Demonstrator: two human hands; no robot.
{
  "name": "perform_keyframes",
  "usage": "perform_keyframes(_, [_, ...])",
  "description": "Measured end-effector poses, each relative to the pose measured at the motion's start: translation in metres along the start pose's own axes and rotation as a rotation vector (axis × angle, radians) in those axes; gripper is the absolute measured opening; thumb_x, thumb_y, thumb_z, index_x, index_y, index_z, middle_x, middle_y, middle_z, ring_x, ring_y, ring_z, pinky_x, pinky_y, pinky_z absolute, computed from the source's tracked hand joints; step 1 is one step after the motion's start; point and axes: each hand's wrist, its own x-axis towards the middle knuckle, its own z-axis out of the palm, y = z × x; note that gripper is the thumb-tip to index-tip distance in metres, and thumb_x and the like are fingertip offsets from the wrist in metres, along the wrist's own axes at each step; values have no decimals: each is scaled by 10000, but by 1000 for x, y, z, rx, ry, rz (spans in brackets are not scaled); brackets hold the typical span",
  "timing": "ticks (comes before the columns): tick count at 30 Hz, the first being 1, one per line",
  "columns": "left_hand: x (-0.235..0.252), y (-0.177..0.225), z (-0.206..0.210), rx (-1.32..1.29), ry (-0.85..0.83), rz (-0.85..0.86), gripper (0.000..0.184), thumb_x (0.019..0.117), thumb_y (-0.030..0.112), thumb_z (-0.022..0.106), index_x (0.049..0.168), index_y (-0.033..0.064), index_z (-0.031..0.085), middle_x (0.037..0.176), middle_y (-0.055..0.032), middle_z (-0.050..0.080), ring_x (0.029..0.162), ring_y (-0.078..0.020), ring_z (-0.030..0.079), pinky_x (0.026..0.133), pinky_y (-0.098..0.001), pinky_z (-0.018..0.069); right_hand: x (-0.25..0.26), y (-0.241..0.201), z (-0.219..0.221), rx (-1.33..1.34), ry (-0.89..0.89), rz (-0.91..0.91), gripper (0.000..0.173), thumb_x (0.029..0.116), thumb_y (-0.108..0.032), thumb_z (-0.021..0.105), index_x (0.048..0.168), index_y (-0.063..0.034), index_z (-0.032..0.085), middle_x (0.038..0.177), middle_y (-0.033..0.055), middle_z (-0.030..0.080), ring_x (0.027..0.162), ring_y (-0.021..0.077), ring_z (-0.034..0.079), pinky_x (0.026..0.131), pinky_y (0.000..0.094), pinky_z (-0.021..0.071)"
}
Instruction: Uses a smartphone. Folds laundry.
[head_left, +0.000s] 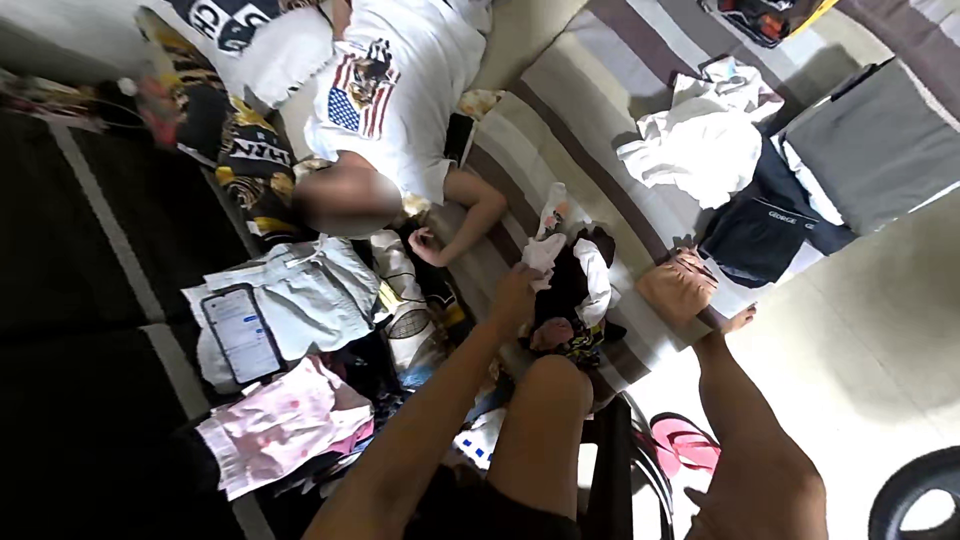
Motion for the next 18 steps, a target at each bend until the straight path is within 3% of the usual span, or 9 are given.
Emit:
perform_keyframes(4, [-109, 46, -66, 138, 130, 294, 350, 1011, 44, 508, 1297, 103, 701, 1379, -192, 623, 1236, -402, 611, 1021, -605, 477, 27, -27, 35, 493, 153, -128, 338, 1006, -191, 578, 1232, 38, 683, 1134, 141, 729, 1033, 199, 705, 904, 363, 577])
perform_keyframes(5, [-145, 54, -73, 183, 203, 401, 328, 996, 48, 534, 1252, 108, 730, 1338, -187, 656, 1207, -418, 630, 990, -619, 491, 33, -42, 38, 710, 129, -142, 506, 1020, -325, 558, 1351, 58, 578, 1218, 115, 698, 1085, 161, 685, 903, 325, 578])
perform_keyframes(7, [-216, 61, -70, 259, 355, 613, 274, 958, 62, 579, 1137, 128, 776, 1258, -136, 714, 1065, -383, 699, 852, -565, 565, 37, -72, 37, 1128, -24, -151, 985, 915, -661, 599, 1571, -26, 230, 1440, 76, 568, 1245, 216, 628, 934, 433, 597])
perform_keyframes(8, [-249, 59, -59, 262, 381, 694, 258, 953, 69, 587, 1097, 142, 787, 1240, -106, 726, 1012, -340, 712, 796, -511, 581, 34, -82, 38, 1245, -112, -153, 1057, 879, -687, 624, 1598, -92, 127, 1503, 54, 509, 1282, 232, 606, 942, 479, 592])
perform_keyframes(10, [-308, 50, -28, 216, 225, 751, 253, 936, 55, 596, 1092, 142, 776, 1287, -92, 700, 1068, -317, 694, 830, -492, 581, 22, -89, 49, 1311, -183, -130, 856, 916, -432, 696, 1555, -78, 249, 1416, 53, 558, 1173, 209, 647, 877, 441, 608])
perform_keyframes(12, [-348, 37, 11, 129, 19, 707, 219, 906, 15, 643, 1044, 118, 779, 1322, -111, 675, 1240, -359, 622, 963, -584, 533, 8, -80, 69, 1232, -134, -20, 282, 938, -64, 587, 1216, -18, 584, 1040, 30, 693, 853, 123, 693, 711, 312, 609])
perform_keyframes(14, [-372, 24, 45, 106, -10, 688, 201, 873, -14, 666, 979, 111, 783, 1310, -106, 685, 1328, -364, 563, 1063, -630, 447, -7, -64, 88, 1074, -63, 30, 160, 966, -1, 472, 986, -41, 625, 823, -31, 670, 720, 23, 632, 661, 207, 547])
perform_keyframes(16, [-383, 13, 72, 150, 122, 737, 182, 894, 46, 646, 952, 160, 777, 1269, -35, 714, 1300, -295, 593, 1085, -559, 438, -23, -57, 94, 923, 80, 15, 131, 993, 21, 497, 1060, 37, 608, 893, 4, 649, 804, 0, 619, 752, 179, 537])
perform_keyframes(18, [-389, 8, 84, 149, 184, 758, 203, 921, 48, 620, 989, 162, 774, 1261, -27, 719, 1289, -287, 603, 1101, -554, 430, -28, -44, 101, 753, 305, -147, 307, 962, -32, 512, 1213, 139, 562, 1104, 139, 658, 994, 69, 632, 887, 236, 528])
